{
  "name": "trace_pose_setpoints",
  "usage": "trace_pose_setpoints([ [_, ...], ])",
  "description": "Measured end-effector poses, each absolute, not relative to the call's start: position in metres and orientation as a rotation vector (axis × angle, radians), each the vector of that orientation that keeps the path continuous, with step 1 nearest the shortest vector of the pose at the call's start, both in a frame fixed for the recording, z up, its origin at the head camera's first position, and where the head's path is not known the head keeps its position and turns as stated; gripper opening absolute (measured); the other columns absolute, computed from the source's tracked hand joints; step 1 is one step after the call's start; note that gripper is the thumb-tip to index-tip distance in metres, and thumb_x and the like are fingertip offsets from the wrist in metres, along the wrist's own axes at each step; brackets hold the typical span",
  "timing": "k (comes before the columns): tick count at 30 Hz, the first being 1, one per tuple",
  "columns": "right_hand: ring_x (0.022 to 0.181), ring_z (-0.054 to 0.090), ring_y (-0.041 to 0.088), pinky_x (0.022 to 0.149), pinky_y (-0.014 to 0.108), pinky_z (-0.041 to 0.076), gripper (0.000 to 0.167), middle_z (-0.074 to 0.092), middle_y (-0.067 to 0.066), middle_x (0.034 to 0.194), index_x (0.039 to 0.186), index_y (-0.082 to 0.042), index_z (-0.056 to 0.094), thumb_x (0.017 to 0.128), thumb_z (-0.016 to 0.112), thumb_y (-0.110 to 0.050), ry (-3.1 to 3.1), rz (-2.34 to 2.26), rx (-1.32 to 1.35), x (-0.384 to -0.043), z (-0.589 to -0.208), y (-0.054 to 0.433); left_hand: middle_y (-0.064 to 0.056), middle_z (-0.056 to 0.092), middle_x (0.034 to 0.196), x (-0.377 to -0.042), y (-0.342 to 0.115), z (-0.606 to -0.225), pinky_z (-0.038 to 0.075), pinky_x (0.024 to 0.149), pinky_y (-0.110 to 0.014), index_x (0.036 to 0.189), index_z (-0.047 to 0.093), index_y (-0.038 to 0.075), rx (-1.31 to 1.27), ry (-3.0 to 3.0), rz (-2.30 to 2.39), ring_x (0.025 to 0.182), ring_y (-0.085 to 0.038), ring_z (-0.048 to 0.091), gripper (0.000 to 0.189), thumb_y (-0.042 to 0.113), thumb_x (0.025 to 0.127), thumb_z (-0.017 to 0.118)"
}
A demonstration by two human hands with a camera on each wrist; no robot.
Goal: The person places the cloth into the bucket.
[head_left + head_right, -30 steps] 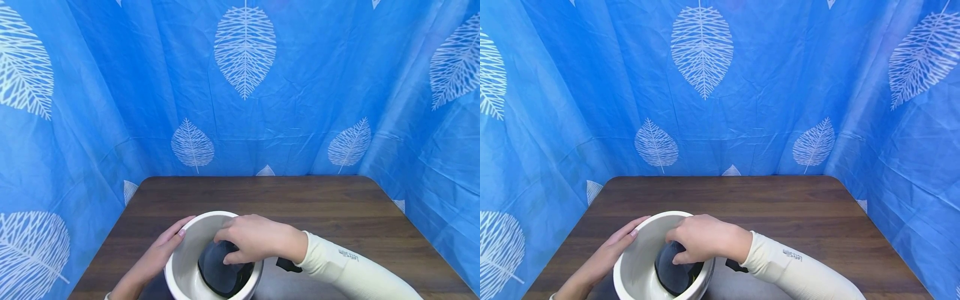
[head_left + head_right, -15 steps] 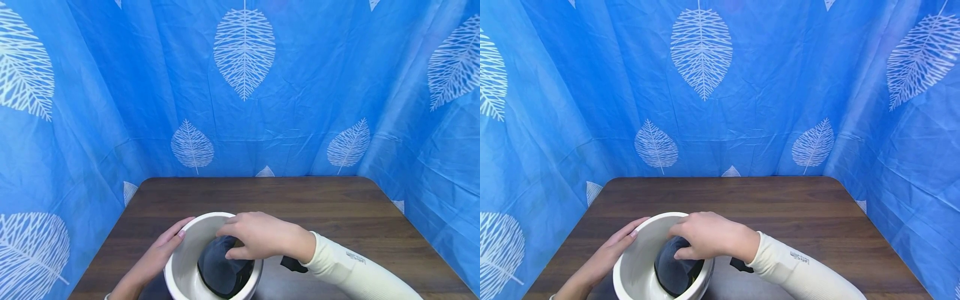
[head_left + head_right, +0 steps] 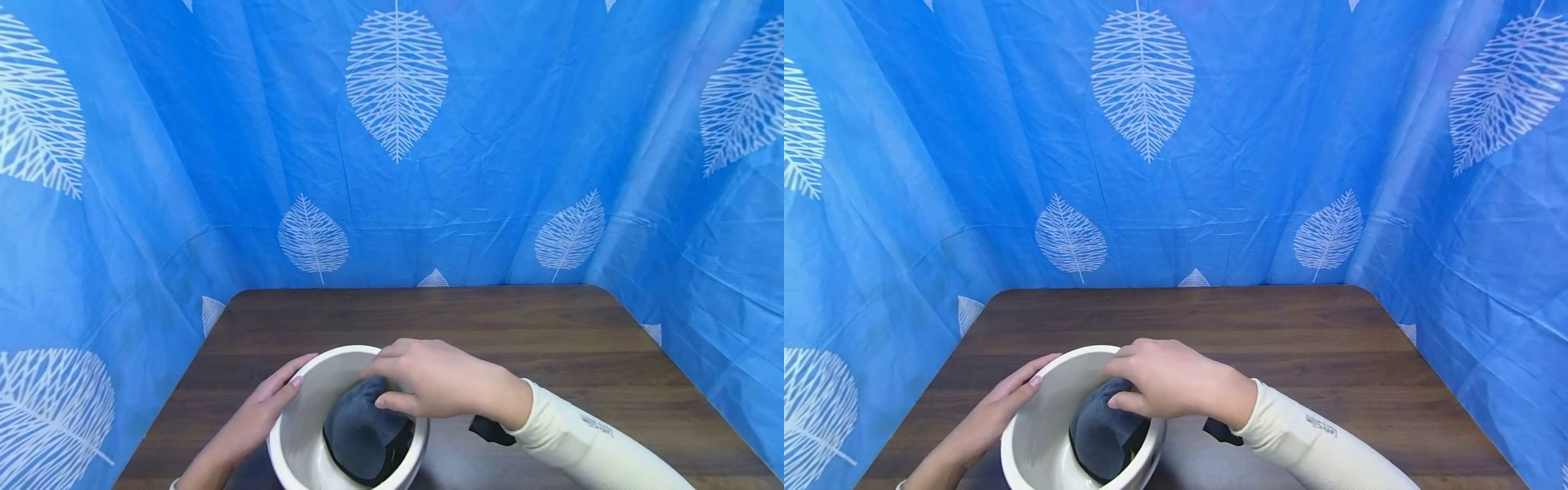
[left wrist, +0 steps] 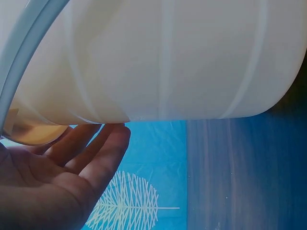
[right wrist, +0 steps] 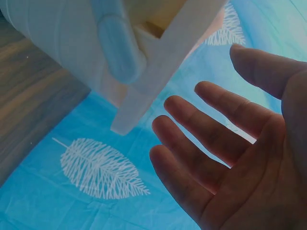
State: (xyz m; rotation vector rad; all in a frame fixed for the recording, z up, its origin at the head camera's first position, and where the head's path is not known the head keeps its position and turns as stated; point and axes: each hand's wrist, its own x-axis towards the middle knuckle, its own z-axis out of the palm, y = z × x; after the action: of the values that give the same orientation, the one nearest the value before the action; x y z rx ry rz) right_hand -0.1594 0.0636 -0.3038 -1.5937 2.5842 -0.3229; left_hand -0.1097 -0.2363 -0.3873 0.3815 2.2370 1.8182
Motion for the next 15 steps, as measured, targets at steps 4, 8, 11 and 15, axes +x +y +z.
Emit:
trace_pose_setpoints([
  [4, 0.123, 0.057, 0.013, 0.101, 0.036, 0.049, 0.036, 0.064, -0.004, 0.131, 0.135, -0.020, 0.065, 0.102, 0.064, -0.034, 2.595, -0.349, -1.613, -0.160, -0.304, 0.067, -0.032, 0.030, 0.156, -0.111, -0.237, -0.387, 0.056, 0.091, -0.040, 0.157, 0.025, -0.004, 0.380, 2.246, 1.815, 0.134, -0.047, 0.045, 0.057, 0.029, 0.112, 0.037],
  [8, 0.123, 0.057, 0.014, 0.101, 0.037, 0.049, 0.035, 0.064, -0.003, 0.130, 0.135, -0.021, 0.065, 0.102, 0.063, -0.034, 2.609, -0.370, -1.613, -0.160, -0.305, 0.071, -0.031, 0.032, 0.156, -0.112, -0.236, -0.386, 0.055, 0.093, -0.039, 0.157, 0.027, -0.004, 0.362, 2.262, 1.800, 0.136, -0.048, 0.042, 0.057, 0.030, 0.112, 0.039],
  [11, 0.123, 0.057, 0.015, 0.101, 0.037, 0.049, 0.035, 0.064, -0.003, 0.130, 0.135, -0.020, 0.065, 0.103, 0.062, -0.034, 2.630, -0.378, -1.614, -0.161, -0.306, 0.073, -0.030, 0.035, 0.155, -0.113, -0.236, -0.386, 0.055, 0.092, -0.035, 0.156, 0.030, -0.004, 0.357, 2.295, 1.783, 0.135, -0.045, 0.045, 0.056, 0.029, 0.112, 0.040],
  [15, 0.123, 0.058, 0.016, 0.102, 0.038, 0.048, 0.035, 0.065, -0.002, 0.129, 0.133, -0.016, 0.066, 0.103, 0.061, -0.034, 2.664, -0.371, -1.626, -0.162, -0.308, 0.077, -0.029, 0.038, 0.153, -0.112, -0.236, -0.384, 0.054, 0.091, -0.031, 0.155, 0.032, -0.004, 0.358, 2.334, 1.761, 0.133, -0.041, 0.047, 0.055, 0.029, 0.112, 0.040],
])
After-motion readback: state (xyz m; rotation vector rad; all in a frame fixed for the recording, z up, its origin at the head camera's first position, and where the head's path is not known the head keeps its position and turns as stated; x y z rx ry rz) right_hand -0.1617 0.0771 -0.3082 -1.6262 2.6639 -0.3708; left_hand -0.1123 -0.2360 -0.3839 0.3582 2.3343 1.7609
